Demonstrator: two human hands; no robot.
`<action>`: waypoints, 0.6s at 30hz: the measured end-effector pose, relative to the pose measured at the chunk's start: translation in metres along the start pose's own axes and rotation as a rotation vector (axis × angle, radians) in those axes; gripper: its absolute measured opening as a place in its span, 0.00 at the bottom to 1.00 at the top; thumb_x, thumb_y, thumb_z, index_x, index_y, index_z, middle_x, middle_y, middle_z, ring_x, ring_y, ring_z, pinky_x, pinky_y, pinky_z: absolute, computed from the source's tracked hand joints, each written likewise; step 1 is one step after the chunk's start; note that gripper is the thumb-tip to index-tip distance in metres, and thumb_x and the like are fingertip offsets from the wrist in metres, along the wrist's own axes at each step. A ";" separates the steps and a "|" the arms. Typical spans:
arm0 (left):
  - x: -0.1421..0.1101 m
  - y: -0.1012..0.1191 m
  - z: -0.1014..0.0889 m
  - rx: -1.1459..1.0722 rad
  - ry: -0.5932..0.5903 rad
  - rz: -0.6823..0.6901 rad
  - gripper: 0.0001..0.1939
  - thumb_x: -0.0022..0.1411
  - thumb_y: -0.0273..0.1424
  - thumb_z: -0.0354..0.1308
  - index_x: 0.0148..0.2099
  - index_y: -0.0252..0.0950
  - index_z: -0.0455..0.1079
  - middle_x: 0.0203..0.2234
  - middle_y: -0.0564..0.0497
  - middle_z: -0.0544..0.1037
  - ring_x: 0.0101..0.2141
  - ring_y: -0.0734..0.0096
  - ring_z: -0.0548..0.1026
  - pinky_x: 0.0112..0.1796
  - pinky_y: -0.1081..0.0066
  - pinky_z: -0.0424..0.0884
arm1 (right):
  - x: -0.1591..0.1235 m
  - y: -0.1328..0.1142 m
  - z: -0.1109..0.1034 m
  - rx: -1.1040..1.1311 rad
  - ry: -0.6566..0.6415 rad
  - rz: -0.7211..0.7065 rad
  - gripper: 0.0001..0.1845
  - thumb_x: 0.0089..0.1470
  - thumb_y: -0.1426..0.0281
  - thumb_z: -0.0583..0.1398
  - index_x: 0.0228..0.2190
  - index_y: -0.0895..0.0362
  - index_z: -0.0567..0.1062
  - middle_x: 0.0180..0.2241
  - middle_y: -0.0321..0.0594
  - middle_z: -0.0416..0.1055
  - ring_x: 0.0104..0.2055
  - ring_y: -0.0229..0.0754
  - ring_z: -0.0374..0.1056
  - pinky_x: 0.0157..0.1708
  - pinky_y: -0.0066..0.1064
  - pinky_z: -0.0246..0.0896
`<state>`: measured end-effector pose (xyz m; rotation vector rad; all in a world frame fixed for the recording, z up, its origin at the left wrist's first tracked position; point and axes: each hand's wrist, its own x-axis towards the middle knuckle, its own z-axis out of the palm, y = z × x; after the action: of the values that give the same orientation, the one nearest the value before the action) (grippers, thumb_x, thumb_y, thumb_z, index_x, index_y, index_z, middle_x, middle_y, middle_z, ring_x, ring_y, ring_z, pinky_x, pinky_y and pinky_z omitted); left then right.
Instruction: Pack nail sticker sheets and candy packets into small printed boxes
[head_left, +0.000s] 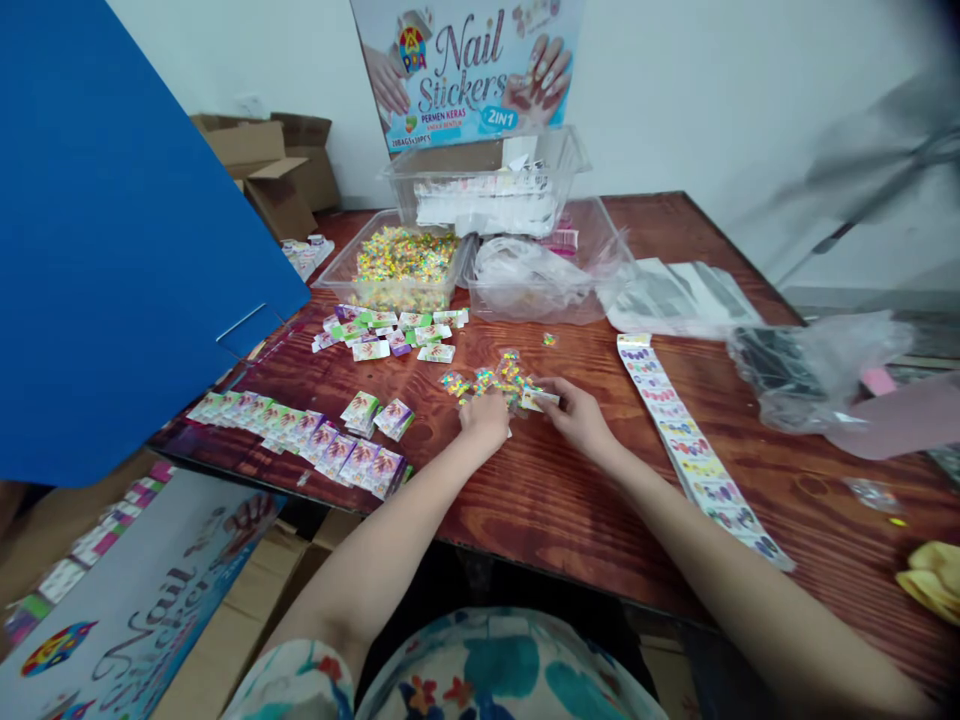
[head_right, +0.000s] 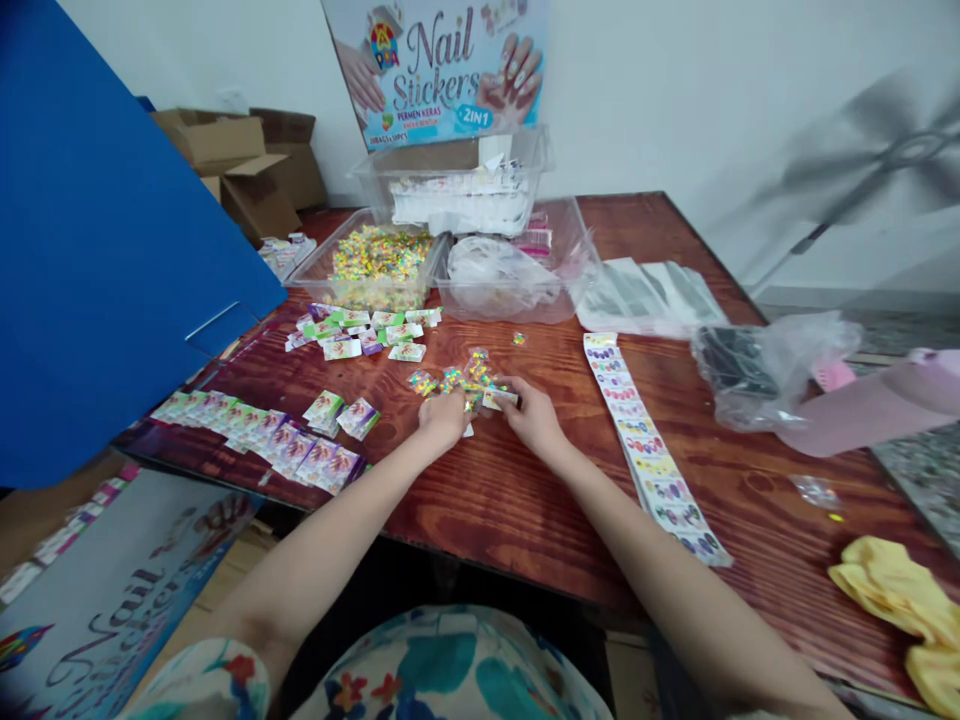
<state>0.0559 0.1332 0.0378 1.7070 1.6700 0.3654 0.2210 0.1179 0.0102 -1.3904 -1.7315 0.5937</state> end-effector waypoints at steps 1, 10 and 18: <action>0.000 -0.001 -0.001 0.023 0.001 0.017 0.09 0.55 0.30 0.63 0.40 0.37 0.73 0.39 0.40 0.78 0.50 0.50 0.72 0.49 0.59 0.63 | -0.003 0.002 -0.003 -0.007 -0.015 0.013 0.15 0.54 0.67 0.57 0.41 0.59 0.77 0.38 0.46 0.79 0.34 0.45 0.73 0.35 0.36 0.67; -0.036 -0.012 -0.015 0.133 -0.040 0.193 0.03 0.51 0.33 0.66 0.30 0.42 0.75 0.27 0.51 0.78 0.35 0.60 0.76 0.40 0.67 0.67 | -0.032 -0.015 -0.012 0.041 -0.177 -0.123 0.13 0.59 0.69 0.55 0.40 0.56 0.79 0.36 0.44 0.77 0.39 0.45 0.73 0.40 0.36 0.68; -0.050 -0.013 -0.016 0.205 -0.023 0.220 0.04 0.51 0.31 0.66 0.33 0.42 0.77 0.30 0.47 0.79 0.39 0.53 0.76 0.44 0.61 0.66 | -0.052 -0.041 -0.003 0.018 -0.180 -0.141 0.15 0.56 0.58 0.61 0.39 0.55 0.77 0.38 0.45 0.78 0.38 0.46 0.74 0.38 0.35 0.69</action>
<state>0.0295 0.0893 0.0547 2.0469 1.5506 0.2825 0.2030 0.0569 0.0274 -1.2211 -1.9438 0.6720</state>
